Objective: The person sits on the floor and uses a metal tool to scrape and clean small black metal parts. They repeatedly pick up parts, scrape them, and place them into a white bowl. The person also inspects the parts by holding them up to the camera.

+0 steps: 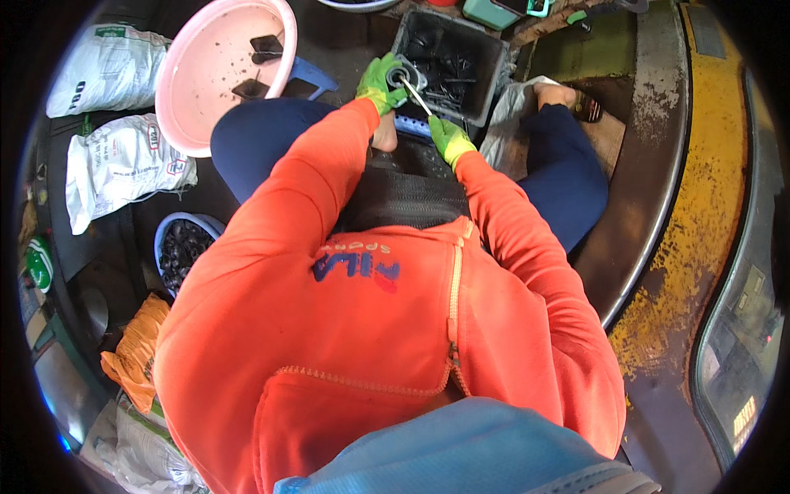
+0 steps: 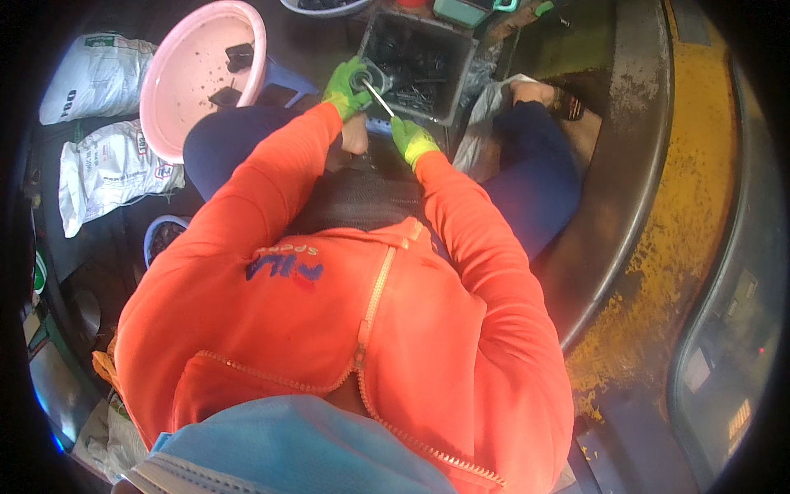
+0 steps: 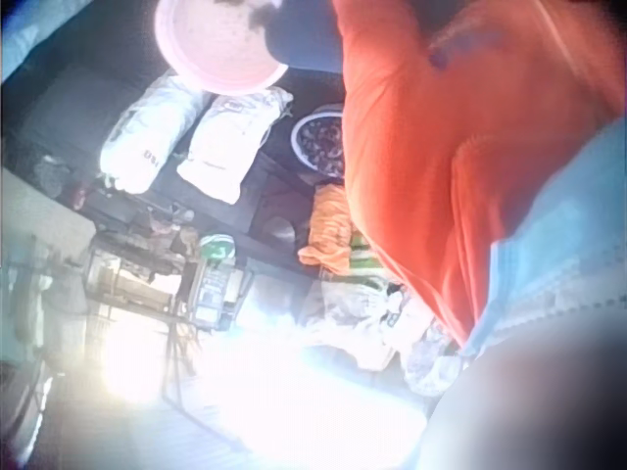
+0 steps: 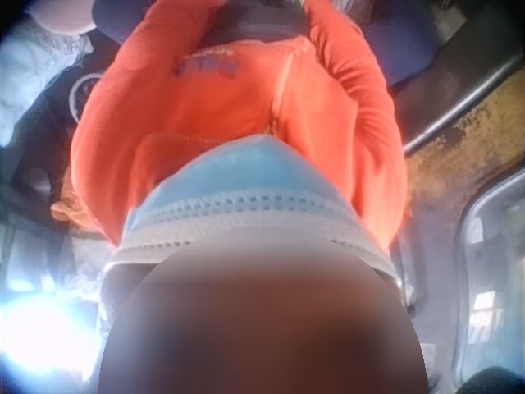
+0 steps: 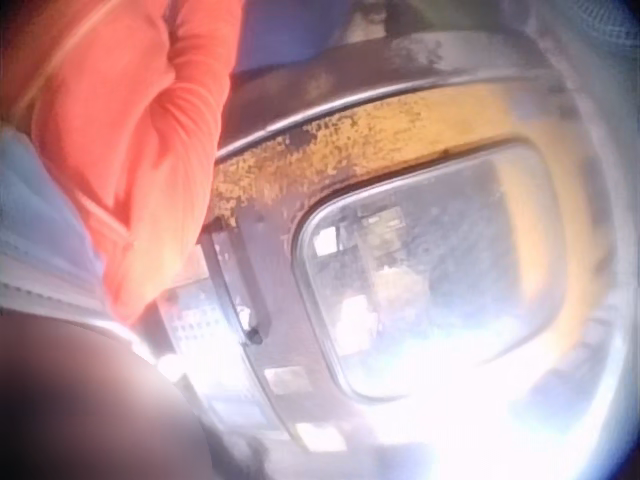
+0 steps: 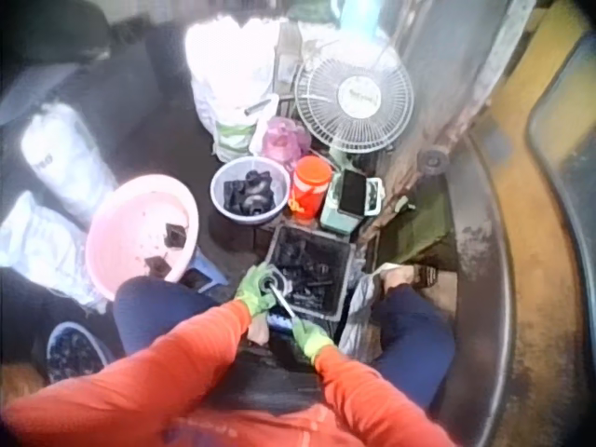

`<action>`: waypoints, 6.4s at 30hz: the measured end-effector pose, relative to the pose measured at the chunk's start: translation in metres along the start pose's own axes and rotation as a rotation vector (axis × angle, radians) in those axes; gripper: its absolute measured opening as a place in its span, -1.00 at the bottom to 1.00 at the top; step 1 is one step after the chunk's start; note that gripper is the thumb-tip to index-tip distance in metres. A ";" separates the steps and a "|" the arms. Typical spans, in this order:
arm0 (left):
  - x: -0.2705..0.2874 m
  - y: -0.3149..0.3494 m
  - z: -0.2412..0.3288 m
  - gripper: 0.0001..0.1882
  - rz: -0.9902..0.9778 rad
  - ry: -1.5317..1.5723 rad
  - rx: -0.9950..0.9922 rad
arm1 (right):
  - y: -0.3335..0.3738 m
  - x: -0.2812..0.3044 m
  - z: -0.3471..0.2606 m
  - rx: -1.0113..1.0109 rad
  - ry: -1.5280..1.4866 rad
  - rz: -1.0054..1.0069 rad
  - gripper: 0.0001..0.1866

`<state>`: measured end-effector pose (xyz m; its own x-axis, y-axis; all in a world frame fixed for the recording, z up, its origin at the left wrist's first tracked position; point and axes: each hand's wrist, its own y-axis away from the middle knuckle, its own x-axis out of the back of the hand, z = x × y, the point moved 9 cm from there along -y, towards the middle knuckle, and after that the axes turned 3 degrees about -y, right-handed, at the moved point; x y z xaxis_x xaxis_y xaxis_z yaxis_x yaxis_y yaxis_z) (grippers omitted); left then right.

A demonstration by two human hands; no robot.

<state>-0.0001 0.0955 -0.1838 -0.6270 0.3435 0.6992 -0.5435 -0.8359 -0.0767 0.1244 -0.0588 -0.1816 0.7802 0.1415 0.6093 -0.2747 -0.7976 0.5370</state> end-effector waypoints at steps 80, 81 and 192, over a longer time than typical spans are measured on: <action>0.001 -0.003 -0.008 -0.30 0.117 0.015 0.080 | 0.011 0.025 -0.036 0.142 0.160 0.139 -0.58; 0.007 -0.002 -0.004 -0.29 0.164 -0.030 0.051 | 0.015 0.030 -0.048 0.266 0.106 0.212 -0.59; 0.143 -0.183 -0.049 -0.33 0.235 0.526 0.470 | 0.089 0.128 0.005 -0.046 -1.247 0.150 -0.71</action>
<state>-0.0173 0.3189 -0.1042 -0.9460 0.1938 0.2598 -0.1399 -0.9672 0.2121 0.2030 -0.1142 -0.0585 0.7320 -0.6184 -0.2859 -0.4063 -0.7330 0.5455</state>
